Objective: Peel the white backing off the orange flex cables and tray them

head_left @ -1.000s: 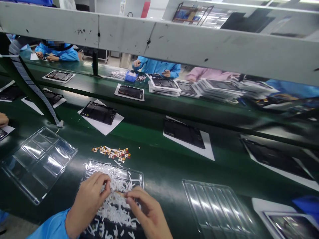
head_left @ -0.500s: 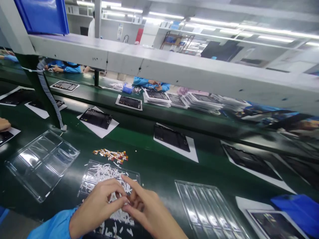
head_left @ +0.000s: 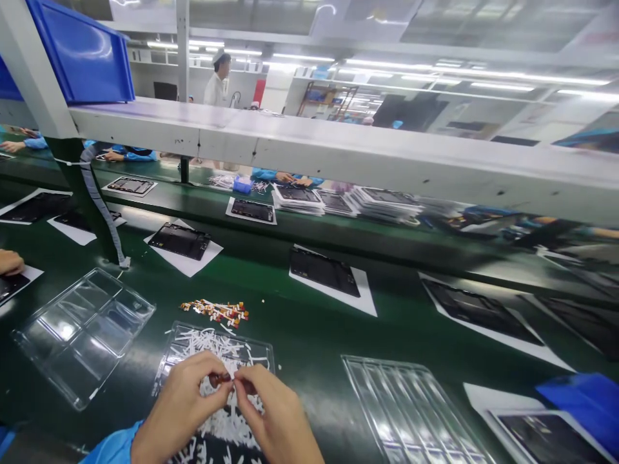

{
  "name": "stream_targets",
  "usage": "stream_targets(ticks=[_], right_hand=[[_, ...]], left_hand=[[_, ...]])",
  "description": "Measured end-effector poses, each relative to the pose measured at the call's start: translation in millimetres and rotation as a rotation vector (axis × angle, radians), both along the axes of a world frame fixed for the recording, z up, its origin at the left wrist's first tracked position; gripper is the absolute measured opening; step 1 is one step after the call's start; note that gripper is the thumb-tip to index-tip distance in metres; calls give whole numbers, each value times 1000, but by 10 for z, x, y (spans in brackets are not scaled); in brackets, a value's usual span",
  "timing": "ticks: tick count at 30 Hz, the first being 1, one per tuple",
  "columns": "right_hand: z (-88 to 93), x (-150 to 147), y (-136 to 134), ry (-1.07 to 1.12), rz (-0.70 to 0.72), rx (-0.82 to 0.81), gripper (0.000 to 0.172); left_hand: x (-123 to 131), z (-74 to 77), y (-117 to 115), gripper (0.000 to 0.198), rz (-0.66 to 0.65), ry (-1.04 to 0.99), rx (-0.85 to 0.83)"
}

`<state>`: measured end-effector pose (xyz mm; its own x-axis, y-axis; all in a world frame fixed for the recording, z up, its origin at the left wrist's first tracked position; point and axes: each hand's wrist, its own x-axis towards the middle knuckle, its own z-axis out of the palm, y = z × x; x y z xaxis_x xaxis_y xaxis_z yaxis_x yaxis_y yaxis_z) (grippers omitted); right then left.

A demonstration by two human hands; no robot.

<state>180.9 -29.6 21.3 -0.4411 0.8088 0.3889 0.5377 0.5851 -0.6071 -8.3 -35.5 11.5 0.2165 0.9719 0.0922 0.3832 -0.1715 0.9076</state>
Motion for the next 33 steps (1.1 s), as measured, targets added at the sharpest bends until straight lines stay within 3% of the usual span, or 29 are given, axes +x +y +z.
stream_targets(ticks=[6, 13, 21, 25, 28, 33], right_hand=[[-135, -83, 6, -52, -95, 204, 17], [-281, -233, 50, -15, -171, 277, 20], [-412, -309, 121, -173, -284, 411, 25], [-512, -356, 98, -190, -281, 433, 26], [-492, -294, 57, -176, -259, 432, 27], [-288, -73, 1, -212, -90, 286, 22]], left_hand=[[38, -55, 35, 17, 47, -67, -108], [-15, -159, 78, 16, 103, -100, -127], [-17, -240, 158, 20, 107, -176, -230], [9, -285, 209, 23, 183, -150, -232], [13, -292, 232, 26, 188, -144, -235], [-7, -368, 260, 41, 53, -248, -257]])
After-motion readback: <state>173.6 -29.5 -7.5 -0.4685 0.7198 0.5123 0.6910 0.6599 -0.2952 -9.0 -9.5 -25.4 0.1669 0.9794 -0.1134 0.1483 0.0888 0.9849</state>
